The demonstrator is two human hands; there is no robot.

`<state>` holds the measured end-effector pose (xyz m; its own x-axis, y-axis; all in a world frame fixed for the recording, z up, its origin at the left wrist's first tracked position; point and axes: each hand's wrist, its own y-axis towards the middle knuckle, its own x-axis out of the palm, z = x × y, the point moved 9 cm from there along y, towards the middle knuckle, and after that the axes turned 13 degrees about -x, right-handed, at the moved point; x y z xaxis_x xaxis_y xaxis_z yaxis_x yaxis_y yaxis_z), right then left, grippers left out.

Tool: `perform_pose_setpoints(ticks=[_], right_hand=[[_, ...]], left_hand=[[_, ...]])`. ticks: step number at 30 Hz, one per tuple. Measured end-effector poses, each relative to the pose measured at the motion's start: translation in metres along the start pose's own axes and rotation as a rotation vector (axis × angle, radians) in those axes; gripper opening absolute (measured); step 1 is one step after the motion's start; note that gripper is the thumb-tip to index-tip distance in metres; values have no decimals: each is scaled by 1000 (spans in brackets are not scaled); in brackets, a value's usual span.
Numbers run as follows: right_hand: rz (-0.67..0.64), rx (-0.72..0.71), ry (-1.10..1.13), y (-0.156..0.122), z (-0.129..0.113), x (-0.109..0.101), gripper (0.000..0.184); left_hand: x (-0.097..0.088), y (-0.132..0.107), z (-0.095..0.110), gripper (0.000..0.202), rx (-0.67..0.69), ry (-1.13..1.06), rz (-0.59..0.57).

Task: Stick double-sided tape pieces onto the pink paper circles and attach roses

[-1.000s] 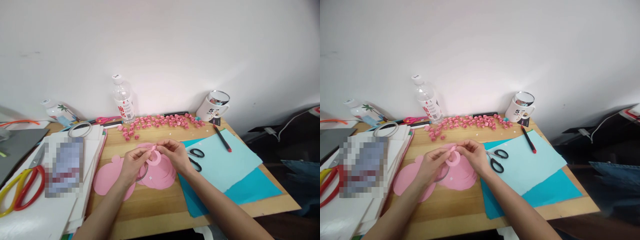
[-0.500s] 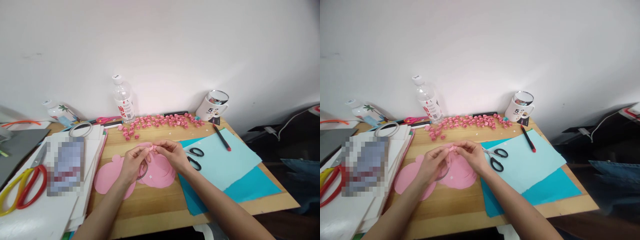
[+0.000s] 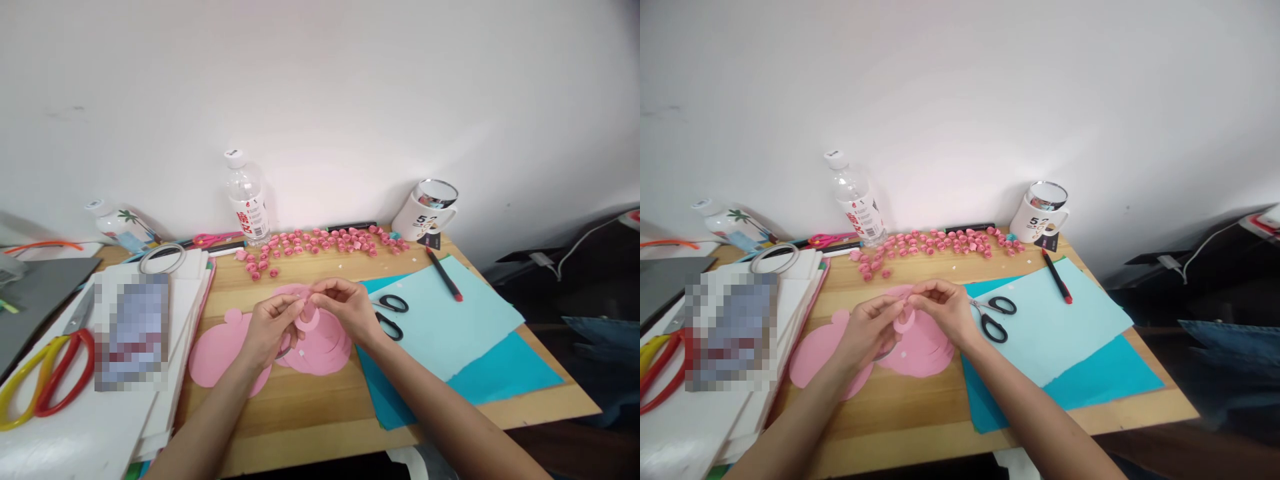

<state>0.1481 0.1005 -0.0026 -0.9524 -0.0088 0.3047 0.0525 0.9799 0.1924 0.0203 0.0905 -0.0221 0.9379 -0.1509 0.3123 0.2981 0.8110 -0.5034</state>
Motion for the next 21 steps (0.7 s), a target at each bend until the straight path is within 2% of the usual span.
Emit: perform_pose_setpoints(ticks=[6, 14, 21], right_hand=[[-15, 24, -32, 0, 4, 0, 19], [-65, -9, 54, 0, -3, 8, 18], [-35, -14, -34, 1, -1, 3, 17]], left_hand=[[-2, 2, -1, 21, 11, -40, -11], [-1, 3, -3, 21, 29, 7, -32], [-3, 5, -3, 22, 57, 19, -18]])
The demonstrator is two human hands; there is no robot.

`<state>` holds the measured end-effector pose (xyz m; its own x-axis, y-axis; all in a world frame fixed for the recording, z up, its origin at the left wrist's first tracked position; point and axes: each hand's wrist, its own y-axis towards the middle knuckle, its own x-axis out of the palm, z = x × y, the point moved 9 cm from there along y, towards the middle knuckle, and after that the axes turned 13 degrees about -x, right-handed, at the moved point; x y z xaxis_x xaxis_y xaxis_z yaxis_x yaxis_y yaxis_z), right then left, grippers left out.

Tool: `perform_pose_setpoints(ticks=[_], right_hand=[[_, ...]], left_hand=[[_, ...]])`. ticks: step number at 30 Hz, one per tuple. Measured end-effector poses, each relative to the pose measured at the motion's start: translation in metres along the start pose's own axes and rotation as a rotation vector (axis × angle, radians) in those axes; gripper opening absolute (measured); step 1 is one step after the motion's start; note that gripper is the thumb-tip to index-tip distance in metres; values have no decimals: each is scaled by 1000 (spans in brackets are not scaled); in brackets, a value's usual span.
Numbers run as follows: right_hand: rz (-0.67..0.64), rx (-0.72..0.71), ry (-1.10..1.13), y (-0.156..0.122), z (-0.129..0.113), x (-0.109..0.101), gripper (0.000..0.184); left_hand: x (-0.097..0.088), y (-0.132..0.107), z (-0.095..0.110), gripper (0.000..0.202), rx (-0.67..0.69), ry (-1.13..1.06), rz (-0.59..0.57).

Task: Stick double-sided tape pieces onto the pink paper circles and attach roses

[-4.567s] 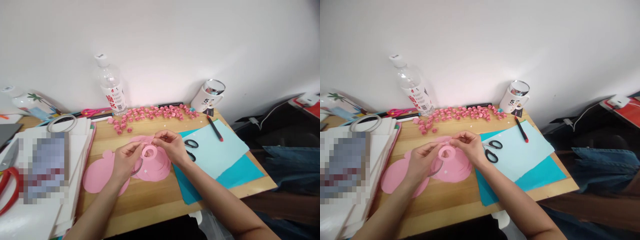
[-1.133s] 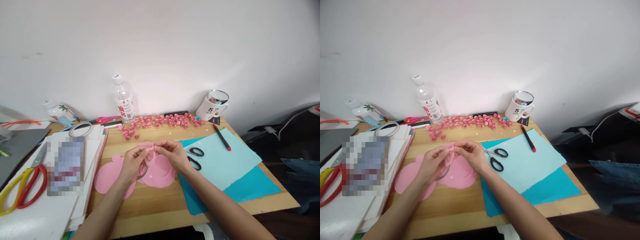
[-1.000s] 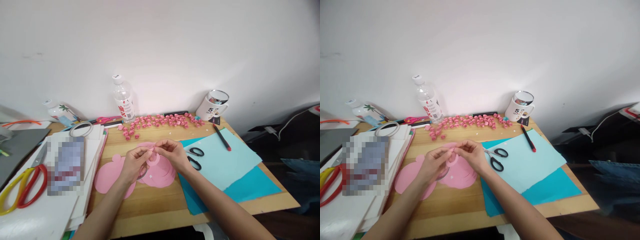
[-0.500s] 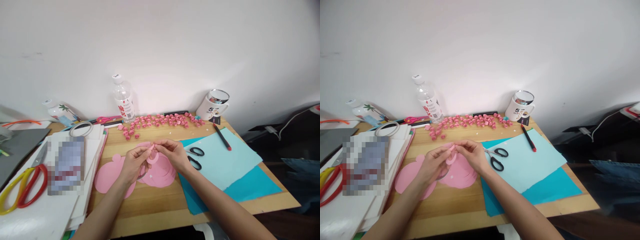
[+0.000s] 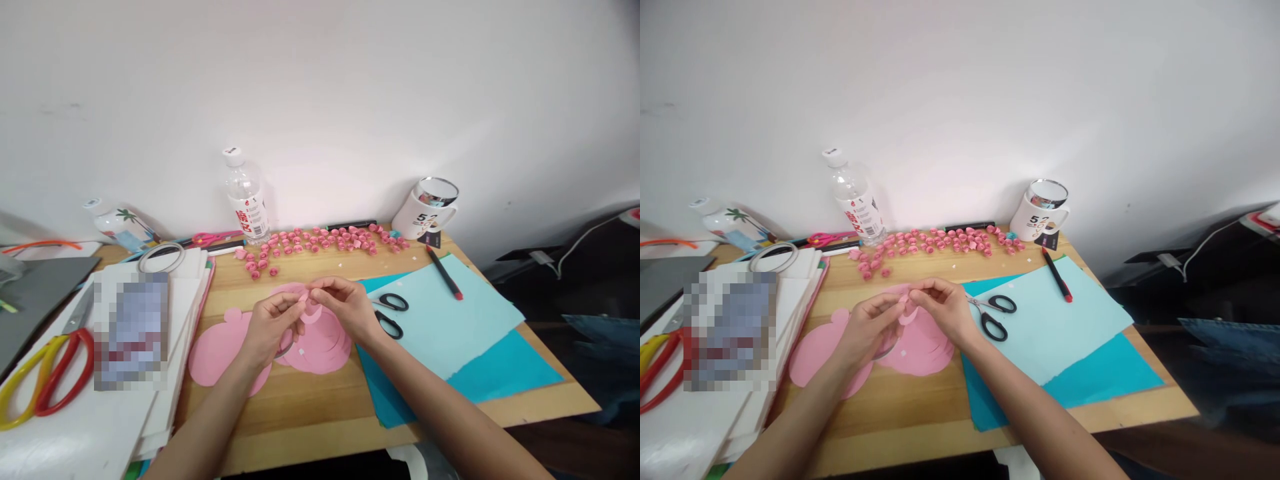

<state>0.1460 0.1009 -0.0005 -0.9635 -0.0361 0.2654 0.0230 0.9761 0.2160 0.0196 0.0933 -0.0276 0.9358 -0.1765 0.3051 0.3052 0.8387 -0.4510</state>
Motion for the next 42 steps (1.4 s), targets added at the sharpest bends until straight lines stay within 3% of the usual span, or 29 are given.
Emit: perform_pose_setpoints(ticks=[7, 14, 26, 36, 42], right_hand=[[-8, -8, -27, -1, -1, -1, 15], [-51, 13, 81, -1, 0, 6, 21], [-65, 6, 10, -2, 4, 5, 15], [-50, 15, 24, -2, 2, 4, 18], [-70, -23, 8, -2, 3, 6, 20]], left_hand=[[-2, 0, 1, 23, 5, -16, 23], [0, -2, 2, 23, -2, -2, 39], [-5, -2, 6, 20, 38, -51, 81], [-5, -1, 1, 18, 37, -14, 35], [-4, -4, 9, 19, 68, 66, 93]])
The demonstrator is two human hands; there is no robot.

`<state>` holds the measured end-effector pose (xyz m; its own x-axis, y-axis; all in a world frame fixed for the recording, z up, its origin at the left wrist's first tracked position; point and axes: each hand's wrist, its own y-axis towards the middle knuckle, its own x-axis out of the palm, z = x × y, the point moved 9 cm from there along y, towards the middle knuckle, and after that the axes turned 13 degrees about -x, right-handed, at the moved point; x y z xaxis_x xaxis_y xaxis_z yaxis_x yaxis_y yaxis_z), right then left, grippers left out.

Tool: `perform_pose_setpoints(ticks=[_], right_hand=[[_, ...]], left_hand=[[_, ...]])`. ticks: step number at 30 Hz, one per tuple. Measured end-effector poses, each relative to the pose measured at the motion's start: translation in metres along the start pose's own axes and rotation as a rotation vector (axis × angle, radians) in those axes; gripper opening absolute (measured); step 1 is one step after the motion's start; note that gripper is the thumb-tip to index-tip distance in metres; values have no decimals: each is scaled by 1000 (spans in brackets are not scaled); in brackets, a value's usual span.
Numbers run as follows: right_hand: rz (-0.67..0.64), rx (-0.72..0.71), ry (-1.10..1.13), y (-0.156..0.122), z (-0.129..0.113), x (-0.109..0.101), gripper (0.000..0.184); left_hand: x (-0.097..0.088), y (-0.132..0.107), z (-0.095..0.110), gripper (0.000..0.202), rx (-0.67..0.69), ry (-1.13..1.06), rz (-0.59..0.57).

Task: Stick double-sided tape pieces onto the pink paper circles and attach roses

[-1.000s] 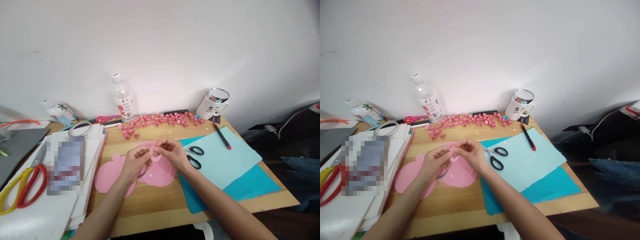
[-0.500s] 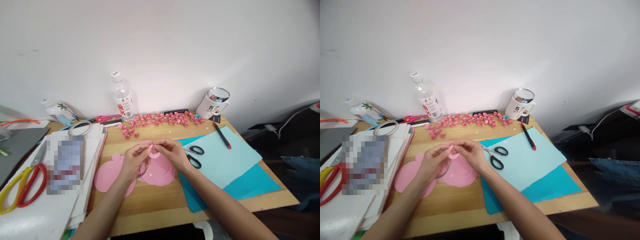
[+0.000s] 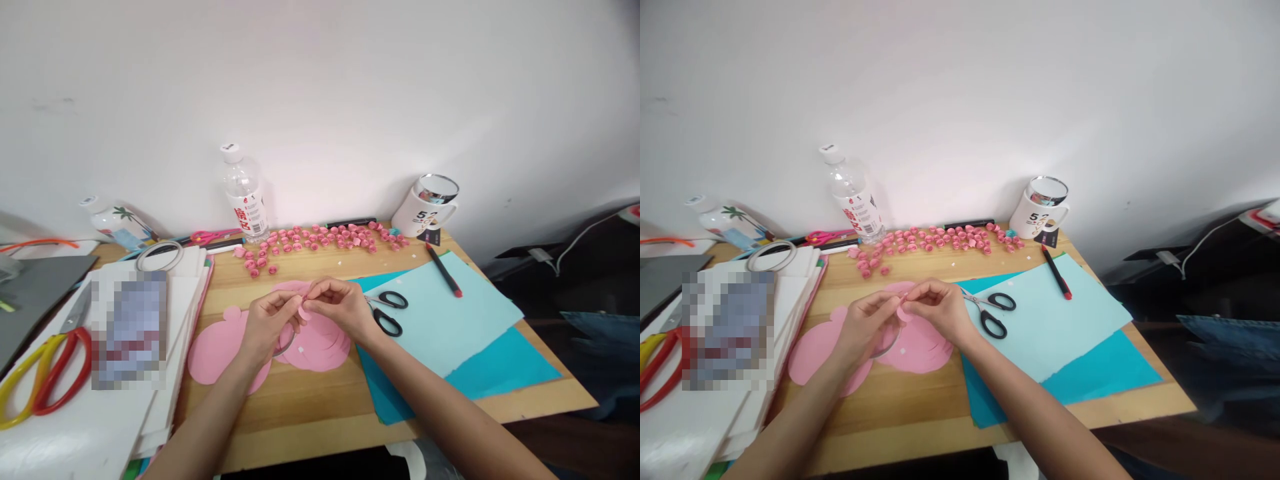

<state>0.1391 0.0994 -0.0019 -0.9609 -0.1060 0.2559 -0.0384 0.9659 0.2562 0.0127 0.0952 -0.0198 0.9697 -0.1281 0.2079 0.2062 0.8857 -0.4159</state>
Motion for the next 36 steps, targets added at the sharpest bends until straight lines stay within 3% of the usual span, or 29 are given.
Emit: perform_pose_setpoints(ticks=[6, 14, 21, 28, 32, 36], right_hand=[[-33, -47, -178, -2, -2, -1, 14], [-71, -59, -259, -2, -6, 6, 20], [-44, -63, -350, -1, -6, 0, 17], [-77, 55, -171, -3, 9, 5, 24], [18, 46, -101, -2, 10, -4, 26], [87, 15, -69, 0, 6, -12, 29]], left_hand=[[-4, -2, 5, 14, 24, 98, 86], [-8, 3, -6, 14, -26, 5, 85], [-17, 1, 3, 16, 15, -99, 157], [-23, -2, 12, 14, 77, -74, 205], [-18, -6, 16, 12, 108, 22, 204], [-8, -8, 16, 11, 110, 94, 132]])
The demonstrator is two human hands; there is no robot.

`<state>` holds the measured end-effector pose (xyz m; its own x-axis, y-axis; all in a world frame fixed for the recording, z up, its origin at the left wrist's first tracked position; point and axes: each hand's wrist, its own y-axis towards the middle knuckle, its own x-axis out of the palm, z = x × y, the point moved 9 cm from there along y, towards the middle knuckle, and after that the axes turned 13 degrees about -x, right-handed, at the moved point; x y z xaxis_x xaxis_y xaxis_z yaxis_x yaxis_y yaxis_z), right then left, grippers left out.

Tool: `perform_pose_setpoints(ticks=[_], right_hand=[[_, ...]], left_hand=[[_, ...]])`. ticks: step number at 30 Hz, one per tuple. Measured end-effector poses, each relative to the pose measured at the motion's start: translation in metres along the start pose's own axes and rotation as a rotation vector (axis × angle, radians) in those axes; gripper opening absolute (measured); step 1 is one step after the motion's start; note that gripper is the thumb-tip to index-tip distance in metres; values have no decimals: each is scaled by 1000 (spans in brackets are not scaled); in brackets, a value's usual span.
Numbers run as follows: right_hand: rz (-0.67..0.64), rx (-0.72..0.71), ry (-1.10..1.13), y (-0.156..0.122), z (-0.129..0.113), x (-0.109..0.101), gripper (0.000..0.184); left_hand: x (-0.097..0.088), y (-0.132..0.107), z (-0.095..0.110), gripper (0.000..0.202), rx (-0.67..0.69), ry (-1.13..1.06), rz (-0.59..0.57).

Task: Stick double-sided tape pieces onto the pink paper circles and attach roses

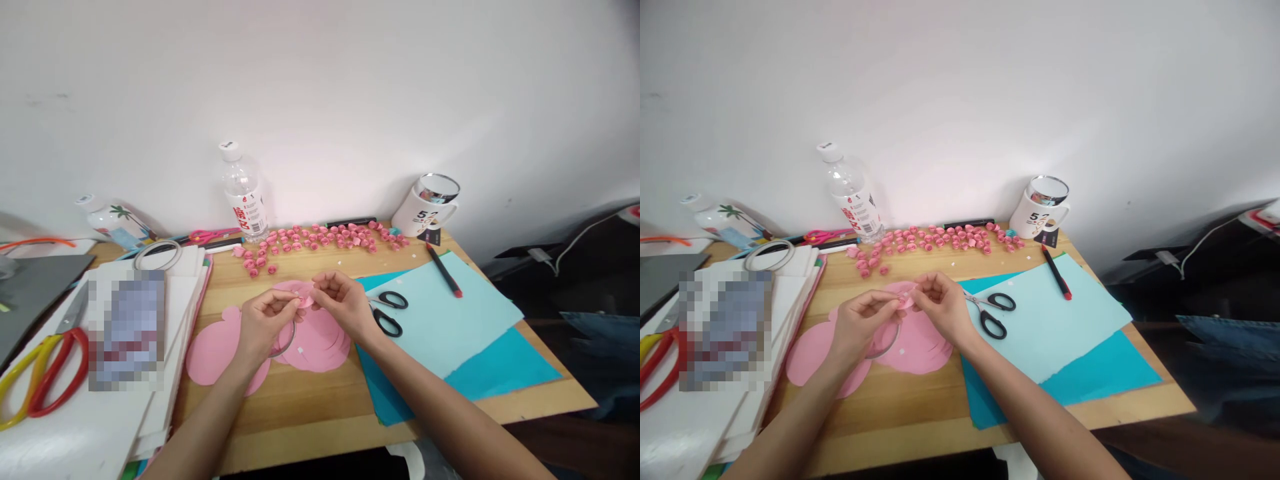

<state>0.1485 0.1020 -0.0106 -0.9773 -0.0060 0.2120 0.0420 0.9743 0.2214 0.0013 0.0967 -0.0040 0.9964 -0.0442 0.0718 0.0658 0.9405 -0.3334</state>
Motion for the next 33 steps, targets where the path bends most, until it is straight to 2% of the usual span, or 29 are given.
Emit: perform_pose_setpoints(ticks=[4, 8, 12, 14, 20, 27, 33], right_hand=[[28, 1, 5, 0, -3, -1, 32], [14, 4, 5, 0, -4, 0, 31], [7, 6, 21, -1, -5, 0, 30], [-2, 14, 17, -1, -5, 1, 28], [-33, 2, -1, 0, -7, 4, 22], [-134, -119, -83, 0, -12, 10, 12], [-109, -118, -67, 0, -11, 9, 11]], left_hand=[[11, 0, -2, 11, -9, -2, -110], [13, -1, -2, 14, -5, -16, -117], [15, -2, -4, 29, -50, -46, -128], [14, -3, -4, 31, -57, -59, -125], [10, -1, -3, 11, -16, -22, -84], [-2, 3, -5, 11, -6, -55, 12], [0, 3, -7, 14, -19, -43, -1]])
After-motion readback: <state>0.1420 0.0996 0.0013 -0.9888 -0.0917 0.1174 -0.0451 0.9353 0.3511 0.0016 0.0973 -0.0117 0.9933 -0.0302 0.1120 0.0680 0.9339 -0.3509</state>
